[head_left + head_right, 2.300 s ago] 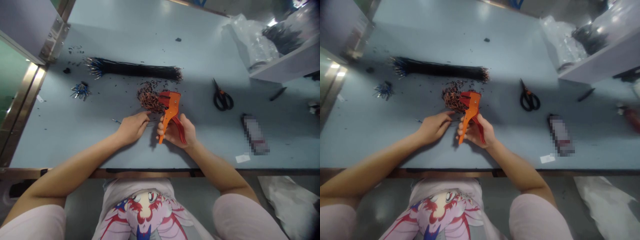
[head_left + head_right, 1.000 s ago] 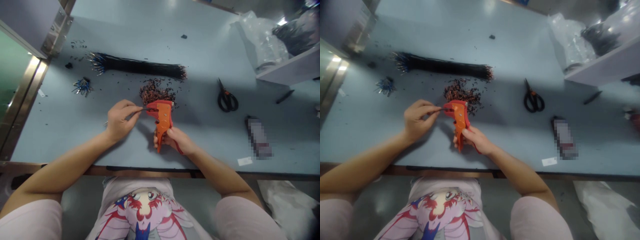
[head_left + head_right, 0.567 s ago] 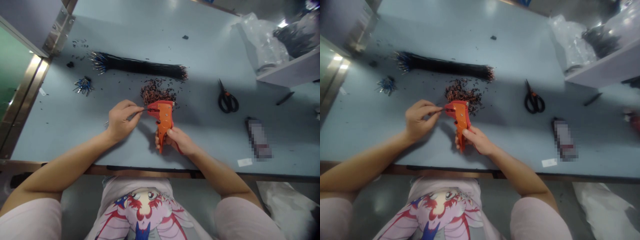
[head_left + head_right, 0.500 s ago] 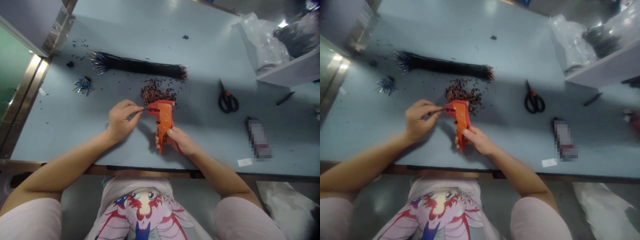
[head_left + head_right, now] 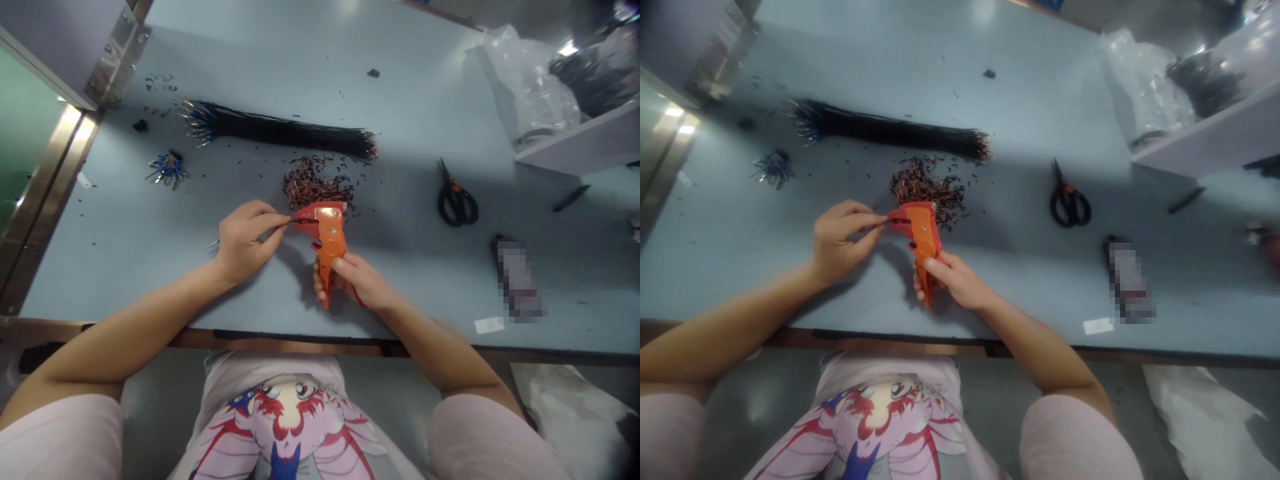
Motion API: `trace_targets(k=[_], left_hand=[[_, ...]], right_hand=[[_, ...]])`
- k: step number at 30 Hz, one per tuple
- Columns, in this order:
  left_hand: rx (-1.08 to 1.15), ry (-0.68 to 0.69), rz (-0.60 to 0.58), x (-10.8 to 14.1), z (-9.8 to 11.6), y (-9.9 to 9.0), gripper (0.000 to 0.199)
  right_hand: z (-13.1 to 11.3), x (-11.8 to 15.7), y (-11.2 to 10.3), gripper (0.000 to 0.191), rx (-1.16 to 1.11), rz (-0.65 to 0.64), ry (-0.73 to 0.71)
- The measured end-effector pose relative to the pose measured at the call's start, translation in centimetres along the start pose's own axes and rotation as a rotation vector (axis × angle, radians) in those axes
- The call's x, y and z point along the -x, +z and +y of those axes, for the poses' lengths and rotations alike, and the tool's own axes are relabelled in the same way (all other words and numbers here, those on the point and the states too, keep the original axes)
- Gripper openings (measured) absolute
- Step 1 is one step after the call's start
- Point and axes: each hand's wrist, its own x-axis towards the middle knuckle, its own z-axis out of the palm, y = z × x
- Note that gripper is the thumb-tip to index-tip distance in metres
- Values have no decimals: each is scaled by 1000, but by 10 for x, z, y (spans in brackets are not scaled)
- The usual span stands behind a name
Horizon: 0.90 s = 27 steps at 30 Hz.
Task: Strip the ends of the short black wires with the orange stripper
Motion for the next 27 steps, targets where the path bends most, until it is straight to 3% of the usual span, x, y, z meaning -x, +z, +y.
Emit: trace_targets(k=[18, 27], left_hand=[[-99, 74, -57, 1, 13, -5, 16], [-32, -40, 22, -1, 6, -5, 14]], right_hand=[[-5, 3, 11, 41, -33, -14, -20], [-4, 0, -2, 54, -264, -190, 62]])
